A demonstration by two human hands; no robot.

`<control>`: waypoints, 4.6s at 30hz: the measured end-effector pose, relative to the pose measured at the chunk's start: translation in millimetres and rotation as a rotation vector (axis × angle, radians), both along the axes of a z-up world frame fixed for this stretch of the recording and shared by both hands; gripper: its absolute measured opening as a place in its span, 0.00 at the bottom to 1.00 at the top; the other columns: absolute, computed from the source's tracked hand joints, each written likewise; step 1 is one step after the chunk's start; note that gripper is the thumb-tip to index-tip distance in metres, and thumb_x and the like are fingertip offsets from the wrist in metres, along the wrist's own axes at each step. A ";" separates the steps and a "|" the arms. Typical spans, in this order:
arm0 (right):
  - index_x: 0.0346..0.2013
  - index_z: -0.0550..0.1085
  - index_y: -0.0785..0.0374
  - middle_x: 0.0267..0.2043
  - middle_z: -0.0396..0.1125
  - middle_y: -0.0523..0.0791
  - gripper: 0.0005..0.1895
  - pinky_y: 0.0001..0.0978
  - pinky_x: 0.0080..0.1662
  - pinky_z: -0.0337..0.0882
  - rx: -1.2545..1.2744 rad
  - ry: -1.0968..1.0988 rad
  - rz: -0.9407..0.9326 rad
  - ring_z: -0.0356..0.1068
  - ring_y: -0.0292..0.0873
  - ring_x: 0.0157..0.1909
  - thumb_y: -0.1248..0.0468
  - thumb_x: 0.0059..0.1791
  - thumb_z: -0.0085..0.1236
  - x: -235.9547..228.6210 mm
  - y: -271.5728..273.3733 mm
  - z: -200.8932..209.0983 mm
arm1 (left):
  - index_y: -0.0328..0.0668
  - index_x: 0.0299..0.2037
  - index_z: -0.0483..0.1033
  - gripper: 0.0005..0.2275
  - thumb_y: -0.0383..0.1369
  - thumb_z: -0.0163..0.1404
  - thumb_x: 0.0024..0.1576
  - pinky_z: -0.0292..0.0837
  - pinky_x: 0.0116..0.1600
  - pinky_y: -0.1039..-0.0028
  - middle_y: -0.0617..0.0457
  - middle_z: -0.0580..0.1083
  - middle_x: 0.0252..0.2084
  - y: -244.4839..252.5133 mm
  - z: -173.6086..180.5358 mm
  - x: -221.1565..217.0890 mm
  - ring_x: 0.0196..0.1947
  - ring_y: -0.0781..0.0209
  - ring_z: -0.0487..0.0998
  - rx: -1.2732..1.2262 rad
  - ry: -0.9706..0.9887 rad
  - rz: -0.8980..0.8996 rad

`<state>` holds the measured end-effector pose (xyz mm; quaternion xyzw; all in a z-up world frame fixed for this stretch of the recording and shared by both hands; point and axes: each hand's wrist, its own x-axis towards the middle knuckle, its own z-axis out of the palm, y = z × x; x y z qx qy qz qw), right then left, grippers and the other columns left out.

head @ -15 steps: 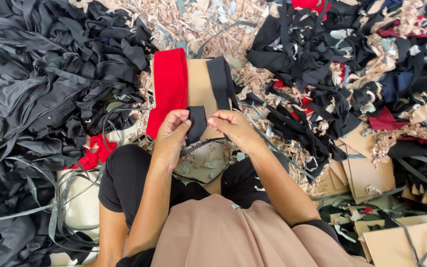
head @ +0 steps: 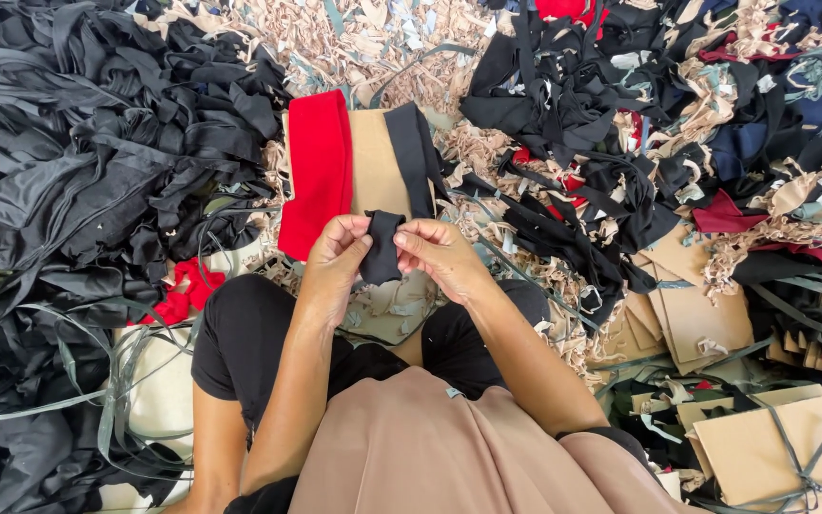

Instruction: The person sits on the floor surrounded by fabric scraps, sorts various pieces of black, red, and patterned fabric by hand, places them onto a cardboard sheet, and then uses a grey strap to tie the bundled fabric and cardboard together.

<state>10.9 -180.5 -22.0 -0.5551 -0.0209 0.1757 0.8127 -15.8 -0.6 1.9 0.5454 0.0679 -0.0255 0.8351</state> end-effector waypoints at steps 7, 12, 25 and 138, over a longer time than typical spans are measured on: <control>0.38 0.77 0.68 0.30 0.73 0.48 0.08 0.21 0.34 0.79 0.031 -0.019 0.010 0.76 0.35 0.29 0.64 0.52 0.61 -3.8 4.5 -2.0 | 0.36 0.49 0.73 0.08 0.21 0.49 0.60 0.79 0.35 0.83 0.56 0.72 0.37 5.9 -2.6 -0.9 0.34 0.70 0.76 -0.029 0.010 0.005; 0.38 0.76 0.68 0.30 0.73 0.48 0.09 0.21 0.34 0.79 -0.003 -0.051 0.015 0.76 0.35 0.28 0.63 0.53 0.60 -5.0 8.1 -0.8 | 0.36 0.50 0.73 0.09 0.20 0.48 0.61 0.81 0.38 0.79 0.54 0.74 0.38 11.2 -9.6 -1.0 0.37 0.69 0.78 -0.058 0.016 0.029; 0.39 0.75 0.63 0.32 0.71 0.47 0.12 0.27 0.42 0.69 -0.458 -0.400 0.042 0.68 0.38 0.38 0.57 0.57 0.52 25.2 -12.4 76.5 | 0.40 0.49 0.75 0.09 0.21 0.49 0.61 0.74 0.40 0.87 0.60 0.74 0.37 35.1 -6.6 21.6 0.37 0.76 0.73 0.098 -0.100 0.137; 0.55 0.72 0.41 0.55 0.62 0.48 0.25 0.50 0.58 0.73 -1.580 -0.413 0.285 0.60 0.73 0.60 0.62 0.44 0.63 311.2 -204.6 -263.4 | 0.42 0.78 0.43 0.38 0.16 0.47 0.57 0.45 0.76 0.47 0.30 0.35 0.77 -277.0 -223.1 290.1 0.76 0.29 0.41 0.836 0.346 -0.253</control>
